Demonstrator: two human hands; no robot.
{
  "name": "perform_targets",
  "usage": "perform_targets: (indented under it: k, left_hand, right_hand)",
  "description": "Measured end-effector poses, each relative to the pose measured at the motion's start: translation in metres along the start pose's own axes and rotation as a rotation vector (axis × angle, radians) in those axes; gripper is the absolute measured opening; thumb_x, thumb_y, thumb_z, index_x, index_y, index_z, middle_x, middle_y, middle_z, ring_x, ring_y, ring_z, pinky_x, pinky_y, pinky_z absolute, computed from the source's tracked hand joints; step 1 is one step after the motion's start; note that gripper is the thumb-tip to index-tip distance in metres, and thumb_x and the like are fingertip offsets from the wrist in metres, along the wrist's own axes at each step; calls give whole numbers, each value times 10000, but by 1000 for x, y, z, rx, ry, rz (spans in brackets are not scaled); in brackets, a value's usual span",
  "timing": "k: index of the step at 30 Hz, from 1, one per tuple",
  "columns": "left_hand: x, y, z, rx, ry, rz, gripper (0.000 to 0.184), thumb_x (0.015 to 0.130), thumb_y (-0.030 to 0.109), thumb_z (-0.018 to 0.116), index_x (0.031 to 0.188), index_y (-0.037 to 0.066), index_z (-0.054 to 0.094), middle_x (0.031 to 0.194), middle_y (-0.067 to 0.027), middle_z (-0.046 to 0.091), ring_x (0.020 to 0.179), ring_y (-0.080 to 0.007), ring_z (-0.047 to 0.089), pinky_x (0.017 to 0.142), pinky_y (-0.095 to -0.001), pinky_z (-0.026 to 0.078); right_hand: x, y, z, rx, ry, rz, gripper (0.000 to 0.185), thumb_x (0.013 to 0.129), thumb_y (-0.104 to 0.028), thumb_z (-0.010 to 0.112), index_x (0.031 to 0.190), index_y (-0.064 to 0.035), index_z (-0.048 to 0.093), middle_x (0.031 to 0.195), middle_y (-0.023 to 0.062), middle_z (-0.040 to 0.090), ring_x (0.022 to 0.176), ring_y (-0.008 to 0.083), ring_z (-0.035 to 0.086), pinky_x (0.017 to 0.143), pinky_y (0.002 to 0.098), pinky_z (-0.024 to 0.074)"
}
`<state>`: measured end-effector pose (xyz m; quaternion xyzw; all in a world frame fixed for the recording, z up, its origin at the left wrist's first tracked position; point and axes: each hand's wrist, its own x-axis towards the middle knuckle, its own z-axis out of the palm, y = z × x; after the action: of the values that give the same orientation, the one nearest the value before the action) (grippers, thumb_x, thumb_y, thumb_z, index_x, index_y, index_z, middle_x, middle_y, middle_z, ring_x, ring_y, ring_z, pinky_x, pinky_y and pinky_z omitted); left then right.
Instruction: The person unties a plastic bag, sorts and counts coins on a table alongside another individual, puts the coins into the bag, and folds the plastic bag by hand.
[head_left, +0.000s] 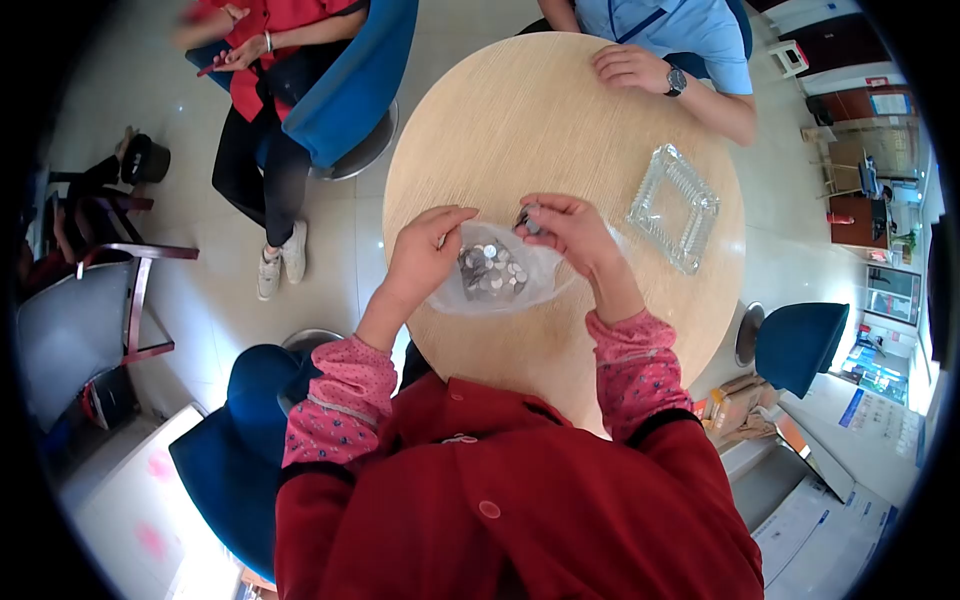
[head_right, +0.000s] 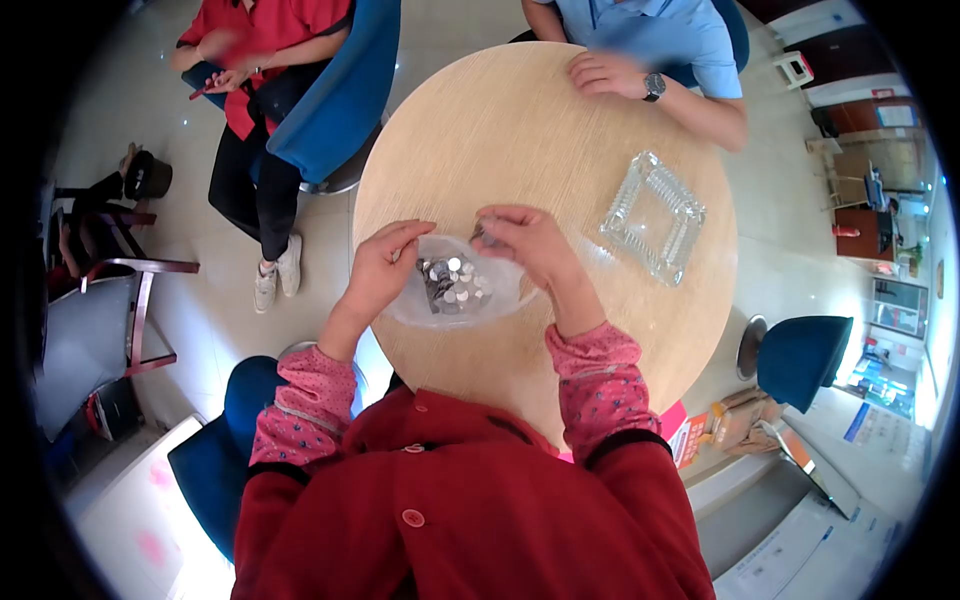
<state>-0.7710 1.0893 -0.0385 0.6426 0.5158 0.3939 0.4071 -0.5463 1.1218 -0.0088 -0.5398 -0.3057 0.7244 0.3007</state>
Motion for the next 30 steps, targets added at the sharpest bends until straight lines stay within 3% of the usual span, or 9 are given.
perform_targets:
  k: [2, 4, 7, 13, 20, 22, 24, 27, 30]
  left_hand:
    - [-1, -4, 4, 25, 20, 9, 263, 824, 0, 524, 1047, 51, 654, 1043, -153, 637, 897, -283, 627, 760, -314, 496]
    - [-1, -7, 6, 45, 39, 11, 261, 828, 4, 527, 1053, 52, 651, 1039, -153, 636, 880, -282, 628, 750, -316, 497]
    - [-6, -7, 5, 58, 30, 1, 253, 833, 10, 534, 1055, 52, 649, 1042, -152, 631, 853, -283, 627, 740, -318, 496]
    - [-11, -2, 0, 52, -23, -74, 251, 829, 9, 539, 1051, 51, 648, 1047, -150, 621, 884, -294, 615, 759, -333, 496]
    - [-17, 14, -6, 372, -3, 220, 301, 762, -28, 567, 1038, 56, 654, 1042, -131, 621, 975, -307, 588, 840, -387, 479]
    - [-20, 20, -4, 401, -33, 248, 310, 744, -35, 571, 1029, 53, 655, 1035, -128, 623, 977, -309, 587, 836, -391, 481]
    - [-25, 21, 1, 358, -165, 295, 320, 721, -45, 568, 1015, 45, 654, 1009, -130, 628, 959, -319, 593, 817, -392, 486]
    - [-28, 10, 6, 376, -176, 206, 314, 722, -47, 562, 1008, 46, 653, 990, -126, 636, 927, -321, 603, 791, -381, 494]
    - [-31, 0, -1, 440, -160, 151, 305, 731, -40, 554, 1004, 50, 657, 994, -114, 642, 905, -307, 611, 785, -372, 503]
  right_hand:
    - [27, -10, -14, -98, 98, -66, 264, 867, -100, 621, 1093, 35, 596, 947, 132, 660, 797, 207, 671, 616, 261, 552]
    - [62, 6, -37, -950, 391, -238, 253, 846, -137, 629, 1087, -60, 621, 965, 124, 642, 779, 243, 655, 617, 307, 540]
    - [72, 26, -32, -1418, 641, -572, 280, 815, -154, 629, 1095, -162, 623, 1037, 124, 591, 845, 314, 603, 706, 376, 516]
    - [73, 33, -40, -1388, 658, -860, 336, 790, -138, 599, 1121, -194, 616, 1173, 136, 541, 1053, 371, 505, 854, 439, 463]
    - [-19, 19, -44, -963, 724, -746, 330, 799, -29, 609, 1115, -122, 617, 1225, 168, 521, 1038, 344, 561, 851, 379, 478]
    - [-48, 18, -35, -960, 781, -872, 244, 818, -4, 589, 1050, -64, 634, 1106, 168, 591, 939, 299, 615, 788, 339, 500]
    - [-72, 24, -3, -745, 601, -732, 198, 814, 14, 590, 999, -37, 638, 982, 133, 640, 875, 268, 639, 749, 319, 508]
    - [-75, 38, 38, -769, 258, -851, 169, 806, 8, 605, 963, -41, 644, 880, 122, 648, 754, 286, 634, 678, 312, 511]
    - [-51, 64, 38, -832, 235, -778, 133, 807, -34, 613, 933, -50, 650, 845, 141, 636, 746, 310, 627, 658, 343, 511]
